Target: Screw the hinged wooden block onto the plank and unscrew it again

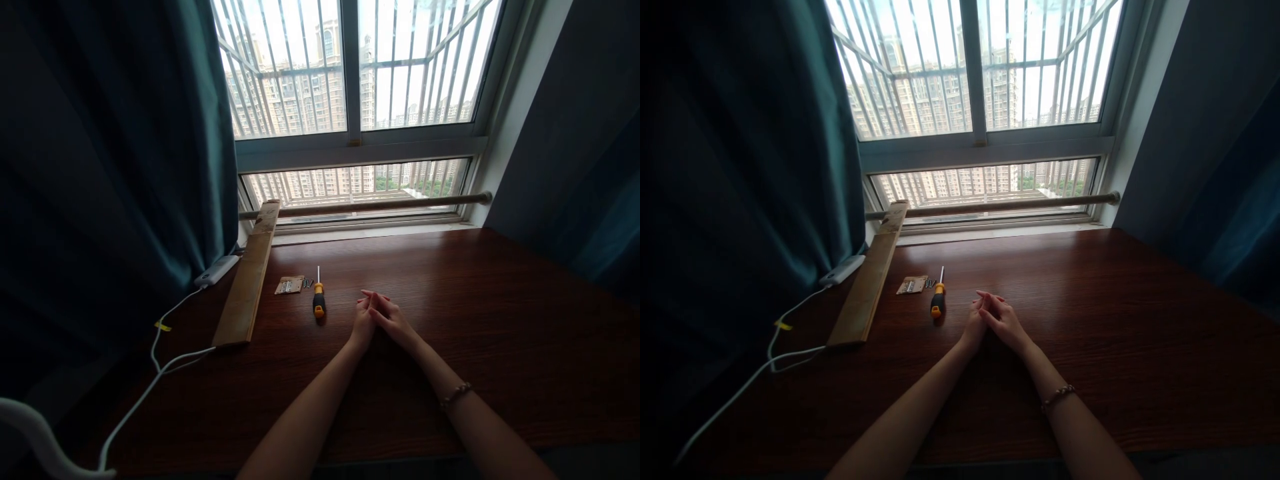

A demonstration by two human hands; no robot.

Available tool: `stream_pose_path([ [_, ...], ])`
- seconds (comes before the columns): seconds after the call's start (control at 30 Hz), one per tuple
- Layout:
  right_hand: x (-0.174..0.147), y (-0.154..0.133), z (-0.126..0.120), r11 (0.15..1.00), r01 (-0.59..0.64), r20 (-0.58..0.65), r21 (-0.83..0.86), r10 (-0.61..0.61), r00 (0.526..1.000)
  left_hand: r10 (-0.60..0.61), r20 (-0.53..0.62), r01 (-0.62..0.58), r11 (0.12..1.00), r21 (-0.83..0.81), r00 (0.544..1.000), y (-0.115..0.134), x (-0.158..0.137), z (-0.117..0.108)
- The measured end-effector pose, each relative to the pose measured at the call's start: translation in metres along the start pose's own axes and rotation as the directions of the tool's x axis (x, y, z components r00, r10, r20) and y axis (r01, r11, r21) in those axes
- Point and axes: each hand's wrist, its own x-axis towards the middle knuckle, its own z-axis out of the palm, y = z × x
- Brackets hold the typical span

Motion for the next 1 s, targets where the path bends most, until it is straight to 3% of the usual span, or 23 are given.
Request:
stream_pose_path([
  [0.4,0.000,0.000,-0.001,1.000,-0.007,-0.010,-0.009,0.007,1.000,-0.012,0.043,0.012,1.000,0.006,0.999,0.001,0.000,-0.001],
  [1.0,0.000,-0.001,-0.001,0.999,0.003,0.010,-0.041,-0.002,1.000,-0.098,0.057,0.105,0.986,-0.130,0.994,0.003,0.000,-0.003],
])
